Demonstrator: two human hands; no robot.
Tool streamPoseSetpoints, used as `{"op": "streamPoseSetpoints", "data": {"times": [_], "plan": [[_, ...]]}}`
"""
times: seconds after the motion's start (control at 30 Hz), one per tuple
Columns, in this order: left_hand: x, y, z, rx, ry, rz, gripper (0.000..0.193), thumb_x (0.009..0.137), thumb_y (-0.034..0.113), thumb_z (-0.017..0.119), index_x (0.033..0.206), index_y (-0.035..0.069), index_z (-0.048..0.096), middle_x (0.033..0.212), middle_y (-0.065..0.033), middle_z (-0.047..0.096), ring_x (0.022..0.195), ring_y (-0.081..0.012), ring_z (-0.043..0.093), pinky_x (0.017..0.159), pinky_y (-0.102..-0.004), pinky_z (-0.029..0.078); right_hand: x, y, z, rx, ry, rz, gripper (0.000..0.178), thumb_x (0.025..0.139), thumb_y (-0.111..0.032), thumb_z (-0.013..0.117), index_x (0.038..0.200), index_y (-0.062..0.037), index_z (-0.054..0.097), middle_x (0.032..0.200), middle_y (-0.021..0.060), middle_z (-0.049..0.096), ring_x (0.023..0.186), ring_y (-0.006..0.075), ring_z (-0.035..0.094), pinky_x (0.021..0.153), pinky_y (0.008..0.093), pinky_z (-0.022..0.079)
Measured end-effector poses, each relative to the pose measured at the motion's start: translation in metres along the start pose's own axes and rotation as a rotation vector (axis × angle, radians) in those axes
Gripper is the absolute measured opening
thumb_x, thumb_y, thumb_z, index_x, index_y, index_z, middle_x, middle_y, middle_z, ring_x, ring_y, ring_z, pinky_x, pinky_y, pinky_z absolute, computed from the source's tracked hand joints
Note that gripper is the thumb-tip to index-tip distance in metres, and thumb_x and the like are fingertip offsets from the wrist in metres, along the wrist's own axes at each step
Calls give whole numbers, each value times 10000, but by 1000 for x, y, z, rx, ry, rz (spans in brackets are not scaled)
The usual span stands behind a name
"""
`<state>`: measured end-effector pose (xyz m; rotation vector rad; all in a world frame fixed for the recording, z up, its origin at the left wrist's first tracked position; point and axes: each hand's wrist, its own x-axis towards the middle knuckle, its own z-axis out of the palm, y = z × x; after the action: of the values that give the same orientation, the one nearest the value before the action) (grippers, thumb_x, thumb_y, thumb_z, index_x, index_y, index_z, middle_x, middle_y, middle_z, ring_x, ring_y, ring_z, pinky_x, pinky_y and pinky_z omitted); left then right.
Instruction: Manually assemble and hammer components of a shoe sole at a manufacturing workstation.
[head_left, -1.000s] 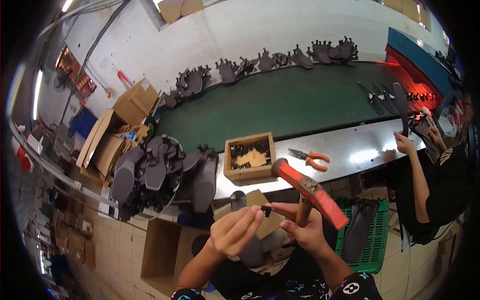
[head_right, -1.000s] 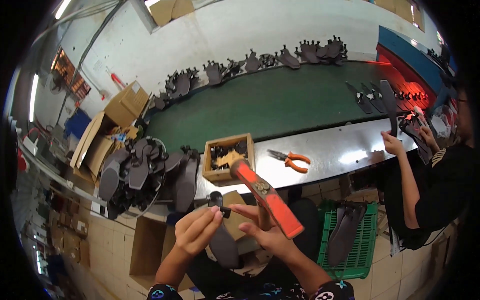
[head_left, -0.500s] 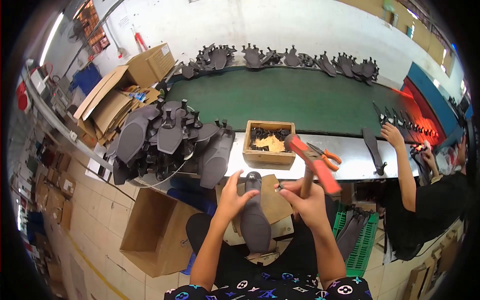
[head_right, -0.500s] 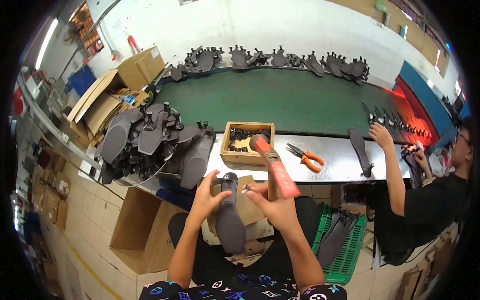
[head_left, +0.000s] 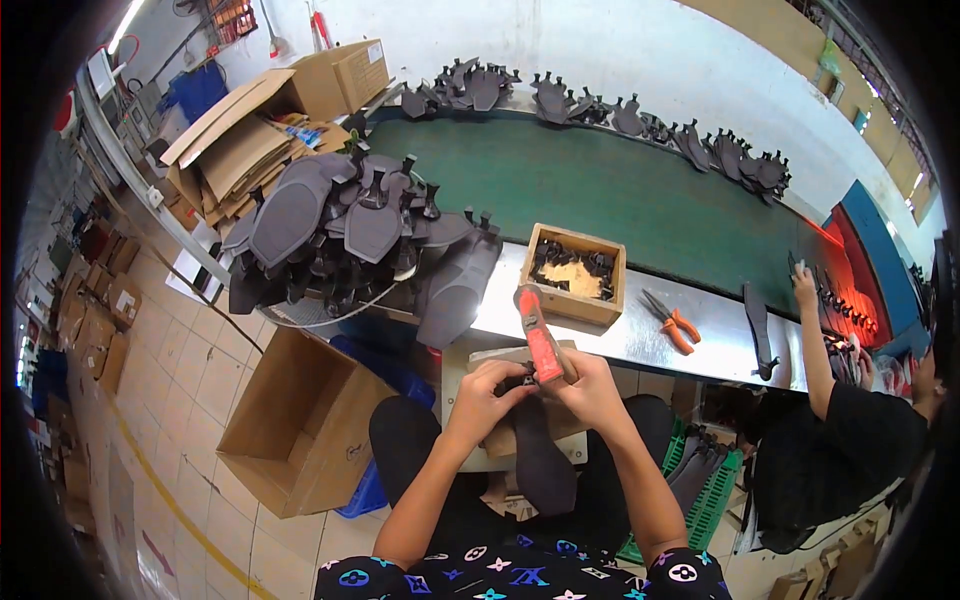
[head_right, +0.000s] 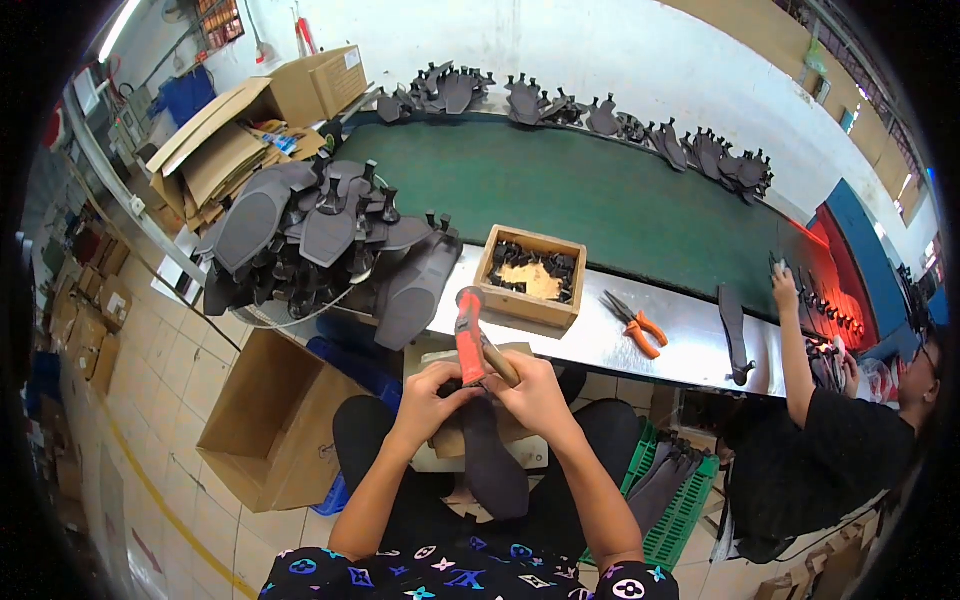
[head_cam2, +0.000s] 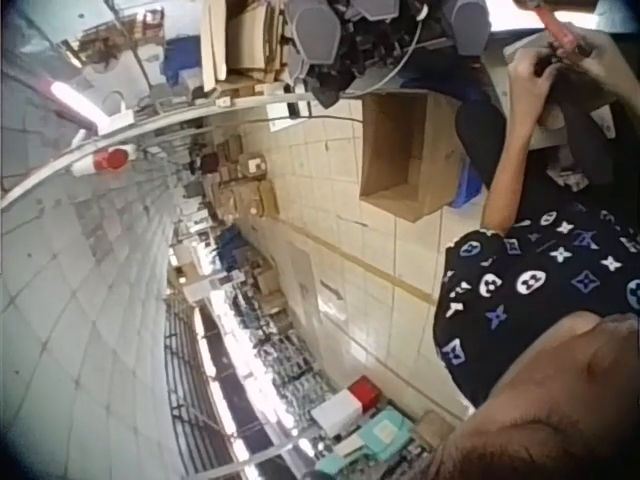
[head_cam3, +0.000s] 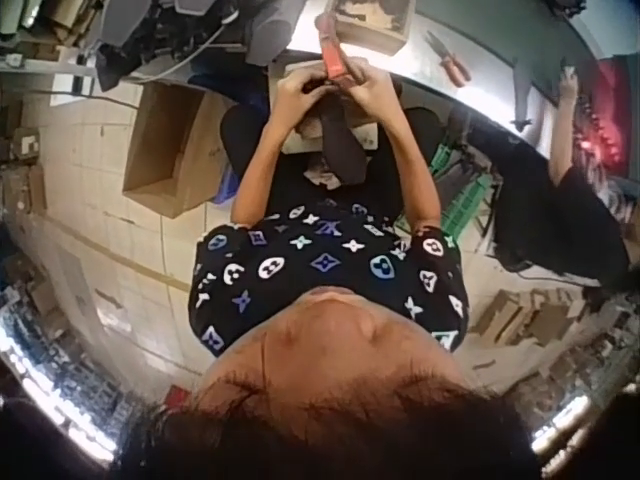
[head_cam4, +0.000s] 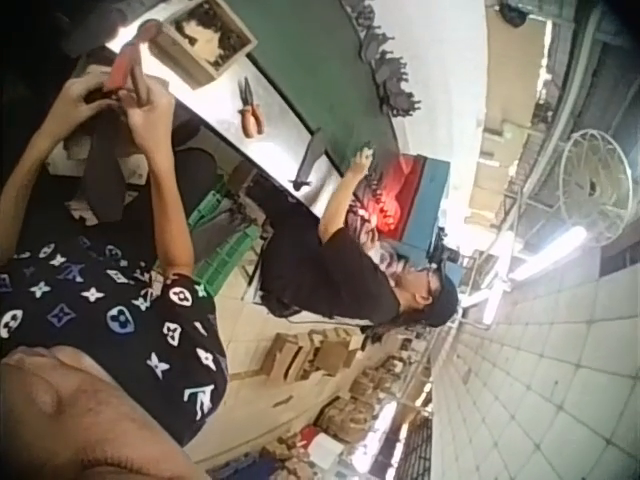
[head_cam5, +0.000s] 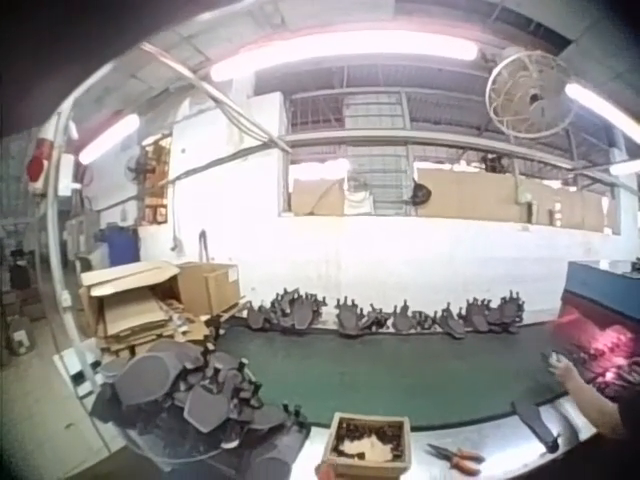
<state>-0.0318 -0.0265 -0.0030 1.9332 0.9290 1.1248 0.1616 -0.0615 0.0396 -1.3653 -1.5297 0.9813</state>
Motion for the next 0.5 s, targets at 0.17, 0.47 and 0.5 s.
{"op": "streamPoseSetpoints", "data": {"times": [0.17, 0.47, 0.5], "plan": [[-4, -2, -2, -42, 17, -34, 267, 764, 66, 804, 1003, -2, 706, 996, -118, 725, 947, -266, 688, 797, -349, 547, -6, -7, 6, -128, 8, -137, 171, 863, -53, 707, 1017, 17, 684, 899, 156, 688, 831, 307, 687, 751, 347, 521], [-8, -4, -5, -59, -13, -35, 339, 744, 67, 819, 1051, -3, 695, 987, -160, 708, 934, -294, 686, 814, -368, 545, -8, -19, 6, -364, 10, -302, 189, 818, -57, 742, 967, 19, 654, 895, 144, 654, 800, 350, 641, 715, 353, 508], [-8, -3, -5, -117, -39, -63, 351, 744, 70, 824, 1062, -2, 694, 981, -170, 705, 927, -288, 689, 816, -366, 545, -10, -23, 6, -420, 17, -281, 172, 821, -57, 739, 952, 17, 656, 906, 148, 651, 798, 364, 632, 707, 361, 507]]}}
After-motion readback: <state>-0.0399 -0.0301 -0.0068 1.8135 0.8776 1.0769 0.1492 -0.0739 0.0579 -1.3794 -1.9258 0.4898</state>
